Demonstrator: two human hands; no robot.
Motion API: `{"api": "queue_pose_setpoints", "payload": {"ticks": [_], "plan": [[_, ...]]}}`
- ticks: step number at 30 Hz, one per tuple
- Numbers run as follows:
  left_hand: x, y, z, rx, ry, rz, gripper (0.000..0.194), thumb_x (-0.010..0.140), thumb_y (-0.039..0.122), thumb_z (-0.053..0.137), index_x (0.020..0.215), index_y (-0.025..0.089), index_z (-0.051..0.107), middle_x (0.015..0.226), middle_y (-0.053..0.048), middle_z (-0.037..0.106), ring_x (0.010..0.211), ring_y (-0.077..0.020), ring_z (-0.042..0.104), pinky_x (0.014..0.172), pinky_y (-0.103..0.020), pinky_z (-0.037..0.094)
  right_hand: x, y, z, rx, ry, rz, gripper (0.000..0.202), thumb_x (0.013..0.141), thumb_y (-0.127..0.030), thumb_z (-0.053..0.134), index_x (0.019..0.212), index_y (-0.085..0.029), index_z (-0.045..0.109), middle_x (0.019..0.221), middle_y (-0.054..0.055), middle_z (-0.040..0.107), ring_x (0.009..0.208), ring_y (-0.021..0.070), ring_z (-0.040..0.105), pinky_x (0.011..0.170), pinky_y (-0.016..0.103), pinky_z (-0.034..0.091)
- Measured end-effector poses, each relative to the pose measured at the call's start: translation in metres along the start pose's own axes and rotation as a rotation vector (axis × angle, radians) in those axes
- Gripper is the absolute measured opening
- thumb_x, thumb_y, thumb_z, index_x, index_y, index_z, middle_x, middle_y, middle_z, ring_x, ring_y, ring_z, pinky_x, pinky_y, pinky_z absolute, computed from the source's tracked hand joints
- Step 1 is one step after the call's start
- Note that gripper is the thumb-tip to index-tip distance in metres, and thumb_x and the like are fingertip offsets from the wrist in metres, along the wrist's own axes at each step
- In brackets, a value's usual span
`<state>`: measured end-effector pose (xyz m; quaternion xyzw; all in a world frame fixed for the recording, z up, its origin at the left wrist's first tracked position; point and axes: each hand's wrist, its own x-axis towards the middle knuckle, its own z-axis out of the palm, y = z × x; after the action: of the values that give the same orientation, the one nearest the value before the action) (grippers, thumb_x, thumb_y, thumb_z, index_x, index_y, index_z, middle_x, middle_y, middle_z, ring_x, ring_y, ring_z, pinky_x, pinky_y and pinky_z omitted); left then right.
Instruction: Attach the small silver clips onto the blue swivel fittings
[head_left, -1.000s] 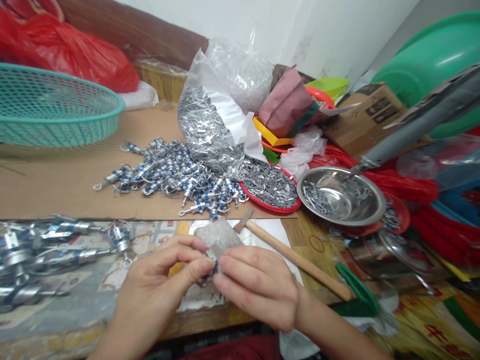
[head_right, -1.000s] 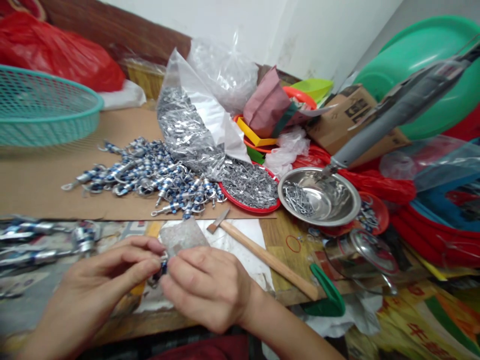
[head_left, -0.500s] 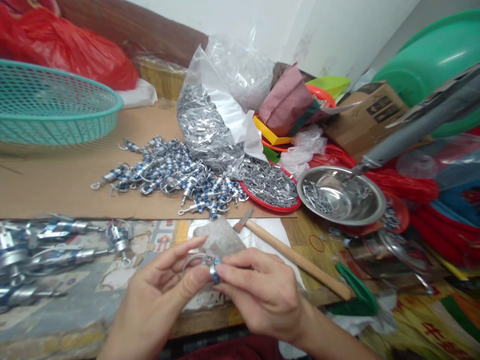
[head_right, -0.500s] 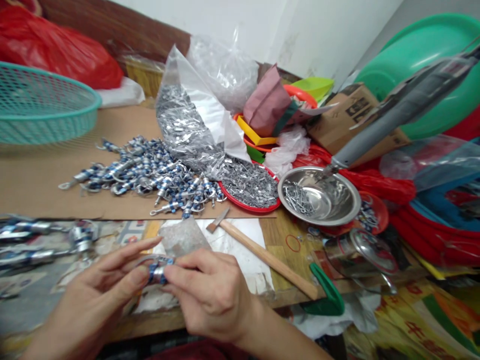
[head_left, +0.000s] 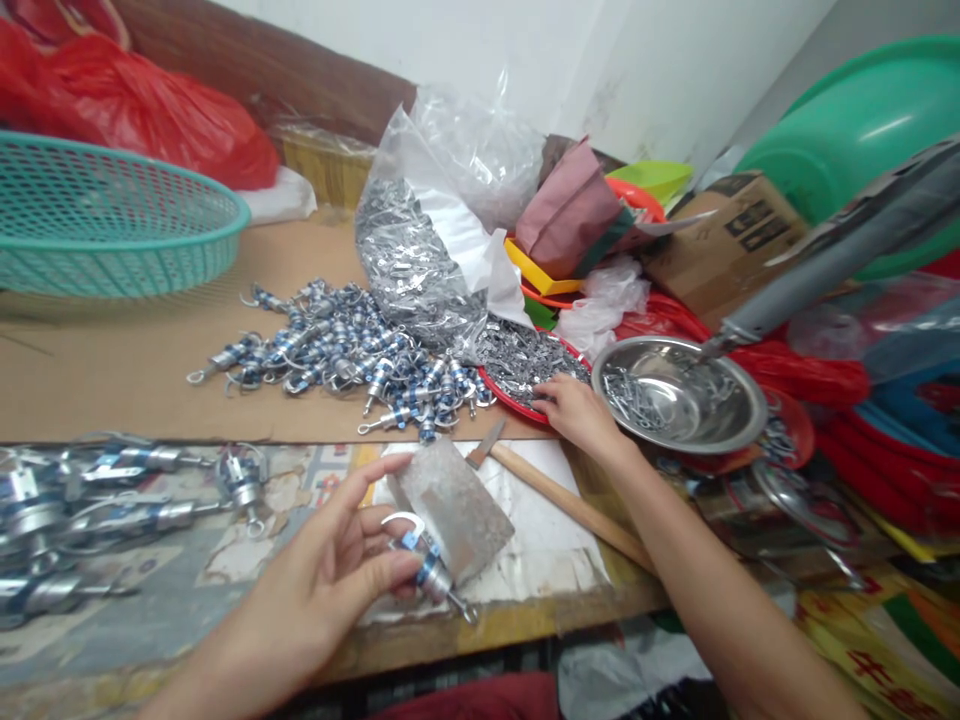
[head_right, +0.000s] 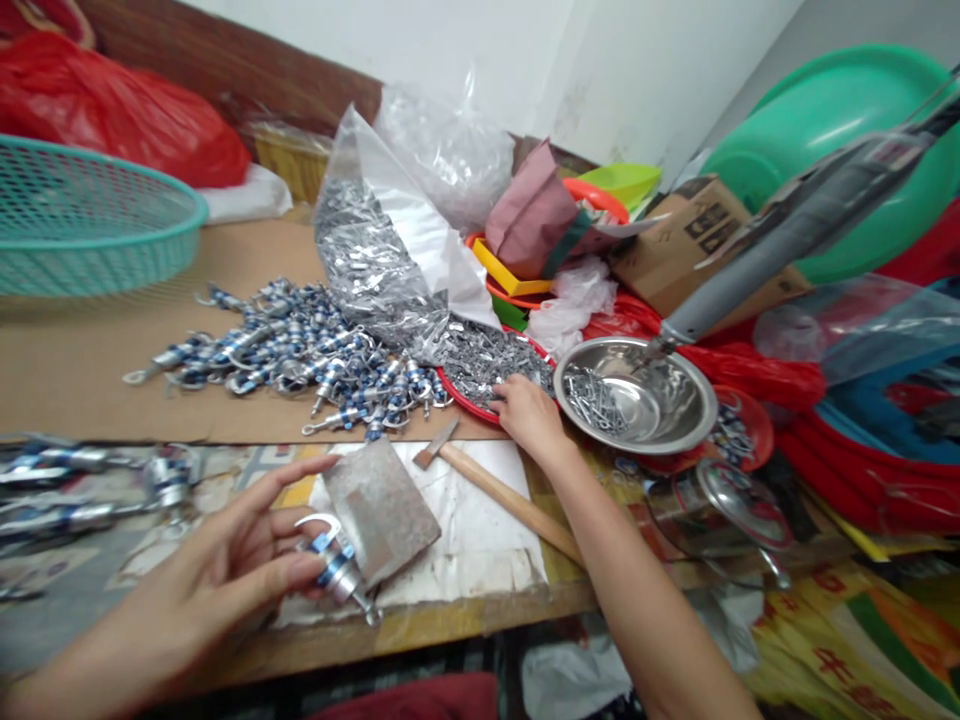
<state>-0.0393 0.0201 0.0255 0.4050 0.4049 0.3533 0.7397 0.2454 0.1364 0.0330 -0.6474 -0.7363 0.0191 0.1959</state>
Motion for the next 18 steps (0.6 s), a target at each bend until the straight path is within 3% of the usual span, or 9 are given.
{"api": "queue_pose_setpoints", "payload": {"ticks": [4, 10, 13, 18], "plan": [[0.005, 0.004, -0.002, -0.03, -0.06, -0.034, 0.072, 0.076, 0.022, 0.066, 0.134, 0.027, 0.024, 0.082, -0.002, 0.068, 0.078, -0.0219, 0.067, 0.071, -0.034, 0.053, 0.008, 0.01, 0.012, 0.003, 0.021, 0.031, 0.017, 0.075, -0.011, 0.059, 0.073, -0.02, 0.073, 0.082, 0.007, 0.067, 0.084, 0.0227, 0.06, 0.078, 0.033, 0.043], [0.011, 0.007, -0.005, -0.065, 0.013, -0.029, 0.08, 0.065, 0.015, 0.074, 0.131, 0.026, 0.03, 0.074, 0.002, 0.065, 0.067, -0.0187, 0.066, 0.067, -0.035, 0.055, 0.012, 0.007, 0.004, 0.2, 0.144, 0.08, 0.014, 0.079, -0.016, 0.055, 0.078, -0.018, 0.069, 0.091, 0.009, 0.068, 0.096, 0.0242, 0.058, 0.089, 0.039, 0.04], [0.012, 0.006, -0.006, -0.072, 0.019, -0.043, 0.08, 0.064, 0.015, 0.075, 0.13, 0.027, 0.032, 0.074, 0.003, 0.065, 0.066, -0.0183, 0.066, 0.067, -0.036, 0.055, 0.001, -0.016, -0.002, 0.385, 0.109, 0.109, 0.018, 0.083, -0.022, 0.05, 0.088, -0.014, 0.065, 0.082, 0.008, 0.069, 0.077, 0.0195, 0.064, 0.074, 0.035, 0.05], [0.011, 0.007, -0.004, -0.065, 0.006, -0.032, 0.074, 0.066, 0.014, 0.072, 0.128, 0.024, 0.033, 0.074, 0.002, 0.066, 0.067, -0.0172, 0.064, 0.065, -0.032, 0.054, -0.047, -0.086, -0.01, 0.721, -0.204, 0.039, 0.017, 0.079, -0.025, 0.06, 0.091, -0.014, 0.065, 0.066, 0.001, 0.069, 0.055, 0.0124, 0.065, 0.053, 0.023, 0.053]]}}
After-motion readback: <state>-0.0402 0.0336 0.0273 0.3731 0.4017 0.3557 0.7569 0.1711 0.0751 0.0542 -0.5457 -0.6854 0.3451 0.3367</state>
